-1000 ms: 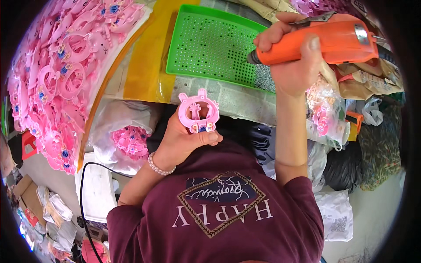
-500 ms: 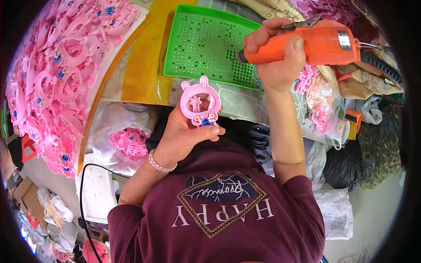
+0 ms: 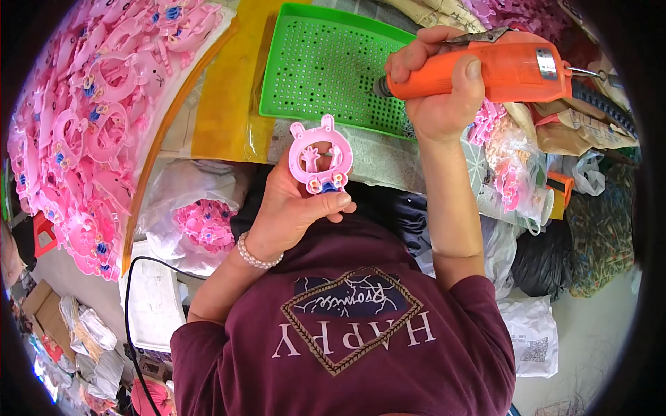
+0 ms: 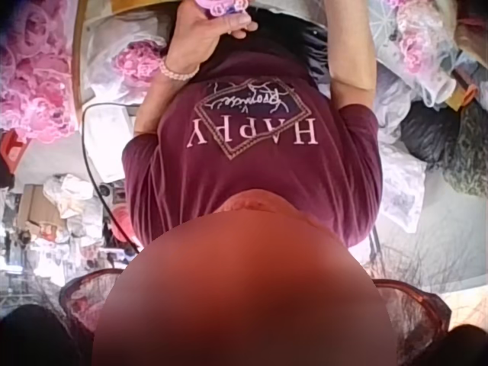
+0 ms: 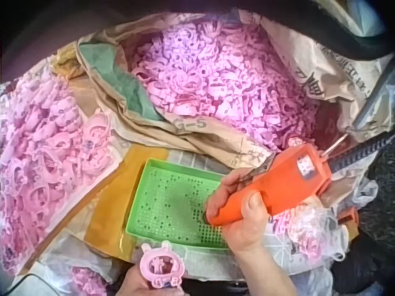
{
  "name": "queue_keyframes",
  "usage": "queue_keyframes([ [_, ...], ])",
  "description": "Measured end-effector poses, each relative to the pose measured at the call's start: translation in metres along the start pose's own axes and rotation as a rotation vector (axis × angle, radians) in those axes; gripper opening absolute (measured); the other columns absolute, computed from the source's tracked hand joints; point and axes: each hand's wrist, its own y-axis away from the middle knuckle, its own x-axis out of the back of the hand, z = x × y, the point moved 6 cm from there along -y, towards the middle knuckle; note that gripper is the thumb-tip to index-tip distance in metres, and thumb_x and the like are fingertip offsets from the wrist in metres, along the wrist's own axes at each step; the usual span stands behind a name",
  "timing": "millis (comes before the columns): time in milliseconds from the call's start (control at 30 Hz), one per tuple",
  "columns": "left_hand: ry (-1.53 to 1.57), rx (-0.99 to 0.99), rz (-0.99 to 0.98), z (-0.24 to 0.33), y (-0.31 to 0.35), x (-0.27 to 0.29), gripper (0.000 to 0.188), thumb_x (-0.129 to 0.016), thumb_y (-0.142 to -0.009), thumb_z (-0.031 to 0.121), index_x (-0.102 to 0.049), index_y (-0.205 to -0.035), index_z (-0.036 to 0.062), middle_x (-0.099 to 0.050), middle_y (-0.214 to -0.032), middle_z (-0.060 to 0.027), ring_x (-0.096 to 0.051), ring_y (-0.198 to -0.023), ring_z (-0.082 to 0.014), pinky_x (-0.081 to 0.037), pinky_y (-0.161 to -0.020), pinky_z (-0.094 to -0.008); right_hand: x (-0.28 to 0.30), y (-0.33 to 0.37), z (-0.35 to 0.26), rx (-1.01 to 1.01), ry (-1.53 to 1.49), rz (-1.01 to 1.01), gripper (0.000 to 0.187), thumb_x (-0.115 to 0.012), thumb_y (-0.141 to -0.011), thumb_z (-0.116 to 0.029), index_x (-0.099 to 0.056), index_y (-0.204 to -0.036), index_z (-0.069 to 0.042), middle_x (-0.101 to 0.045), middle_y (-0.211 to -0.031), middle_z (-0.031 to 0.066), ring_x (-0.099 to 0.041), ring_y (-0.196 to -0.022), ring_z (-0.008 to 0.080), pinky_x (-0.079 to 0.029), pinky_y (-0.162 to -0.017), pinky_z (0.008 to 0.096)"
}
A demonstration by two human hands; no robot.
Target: Assembling small pink plastic toy watches using an electric screwdriver to fasten components.
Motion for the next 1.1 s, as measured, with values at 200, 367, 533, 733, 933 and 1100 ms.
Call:
queue_keyframes([
  [200,0.013,-0.014,-0.001,0.002,-0.002,-0.001,0.053,-0.069,-0.073,-0.002,-0.041,-0.118,0.0028,-0.056,-0.096,-0.0063,-0.063,-0.072,-0.0150,-0.053,-0.055,-0.0232,-0.003,-0.001,0.000,0.012,0.002,-0.006,0.056,-0.047,-0.078,-0.054,-0.051,-0.098,-0.002,-0.049,-0.067,0.0070,-0.049,-0.057,0.0195,-0.042,-0.058,0.0370],
  [367,0.025,-0.050,-0.036,0.004,-0.002,-0.005,0.056,-0.070,-0.070,-0.005,-0.041,-0.118,0.0030,-0.054,-0.094,-0.0045,-0.058,-0.072,-0.0113,-0.051,-0.057,-0.0235,-0.001,0.000,-0.004,0.007,0.018,-0.001,0.057,-0.047,-0.078,-0.054,-0.051,-0.098,-0.001,-0.049,-0.067,0.0072,-0.049,-0.058,0.0201,-0.041,-0.058,0.0373],
  [533,-0.010,-0.077,-0.023,0.001,-0.002,-0.005,0.055,-0.070,-0.070,-0.005,-0.042,-0.116,0.0026,-0.054,-0.093,-0.0039,-0.058,-0.072,-0.0102,-0.051,-0.057,-0.0234,0.000,0.001,-0.015,0.000,0.011,0.052,0.063,-0.048,-0.074,-0.060,-0.049,-0.098,-0.001,-0.047,-0.068,0.0070,-0.046,-0.058,0.0199,-0.038,-0.059,0.0363],
  [733,-0.125,-0.046,0.001,0.004,-0.004,-0.008,0.047,-0.067,-0.073,-0.002,-0.043,-0.113,0.0010,-0.056,-0.087,-0.0053,-0.061,-0.069,-0.0128,-0.052,-0.054,-0.0233,-0.014,0.016,-0.043,-0.067,-0.366,-0.080,0.069,-0.050,-0.067,-0.070,-0.050,-0.102,-0.011,-0.043,-0.076,0.0023,-0.042,-0.065,0.0171,-0.033,-0.068,0.0347],
  [933,-0.073,-0.078,0.033,0.001,-0.004,-0.007,0.047,-0.065,-0.073,-0.005,-0.043,-0.113,0.0005,-0.056,-0.088,-0.0063,-0.062,-0.070,-0.0143,-0.052,-0.055,-0.0236,-0.042,0.041,-0.077,-0.003,-0.264,-0.436,0.081,-0.054,-0.066,-0.074,-0.046,-0.113,-0.008,-0.042,-0.080,-0.0006,-0.044,-0.070,0.0142,-0.032,-0.066,0.0329],
  [1100,-0.099,-0.086,0.037,-0.002,-0.005,-0.006,0.048,-0.065,-0.073,-0.005,-0.043,-0.114,0.0007,-0.057,-0.087,-0.0065,-0.062,-0.070,-0.0147,-0.052,-0.055,-0.0233,-0.046,0.056,-0.077,0.030,-0.209,-0.572,0.081,-0.057,-0.067,-0.072,-0.046,-0.115,-0.009,-0.046,-0.080,-0.0002,-0.050,-0.069,0.0146,-0.035,-0.062,0.0309],
])
